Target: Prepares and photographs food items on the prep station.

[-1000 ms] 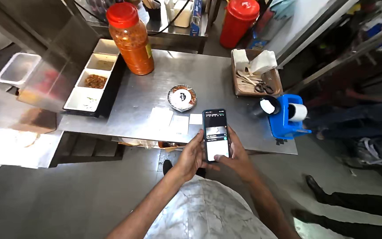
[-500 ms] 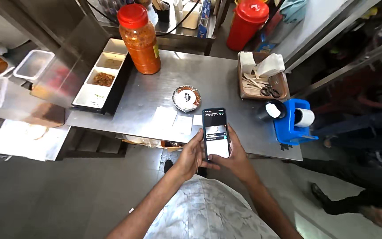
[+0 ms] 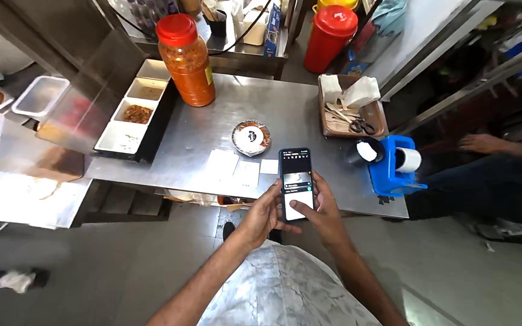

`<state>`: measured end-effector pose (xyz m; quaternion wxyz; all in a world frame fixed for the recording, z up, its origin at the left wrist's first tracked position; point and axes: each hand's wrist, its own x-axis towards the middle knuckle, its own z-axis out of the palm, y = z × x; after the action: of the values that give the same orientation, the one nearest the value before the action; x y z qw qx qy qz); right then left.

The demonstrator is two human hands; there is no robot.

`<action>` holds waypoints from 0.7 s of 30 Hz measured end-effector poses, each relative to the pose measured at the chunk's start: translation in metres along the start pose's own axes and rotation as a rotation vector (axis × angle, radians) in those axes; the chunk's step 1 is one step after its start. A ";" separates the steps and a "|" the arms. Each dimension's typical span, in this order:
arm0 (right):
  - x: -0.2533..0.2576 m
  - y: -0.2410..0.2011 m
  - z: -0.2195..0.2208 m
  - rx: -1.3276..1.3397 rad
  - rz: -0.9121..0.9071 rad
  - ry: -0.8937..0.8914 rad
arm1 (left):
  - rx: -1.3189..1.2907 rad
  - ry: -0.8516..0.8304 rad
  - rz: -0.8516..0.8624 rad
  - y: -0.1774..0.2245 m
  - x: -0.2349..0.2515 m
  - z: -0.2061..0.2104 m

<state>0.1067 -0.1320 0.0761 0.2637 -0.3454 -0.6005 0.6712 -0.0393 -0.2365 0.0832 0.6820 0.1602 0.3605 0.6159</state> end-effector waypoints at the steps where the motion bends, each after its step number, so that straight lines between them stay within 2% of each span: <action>1: -0.001 0.001 0.000 -0.004 -0.001 0.010 | 0.006 0.000 -0.002 0.000 0.000 0.001; 7: -0.006 0.002 0.000 0.032 0.005 0.035 | 0.001 -0.024 -0.015 -0.002 -0.001 -0.001; 14: -0.012 -0.004 -0.029 0.090 0.079 -0.142 | -0.043 -0.044 -0.046 -0.002 -0.006 -0.008; 21: -0.013 -0.005 -0.031 0.052 0.083 -0.135 | -0.039 -0.029 -0.038 -0.002 -0.009 -0.006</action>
<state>0.1383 -0.1218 0.0819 0.2033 -0.3171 -0.5843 0.7188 -0.0413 -0.2467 0.0803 0.7016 0.1489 0.3413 0.6075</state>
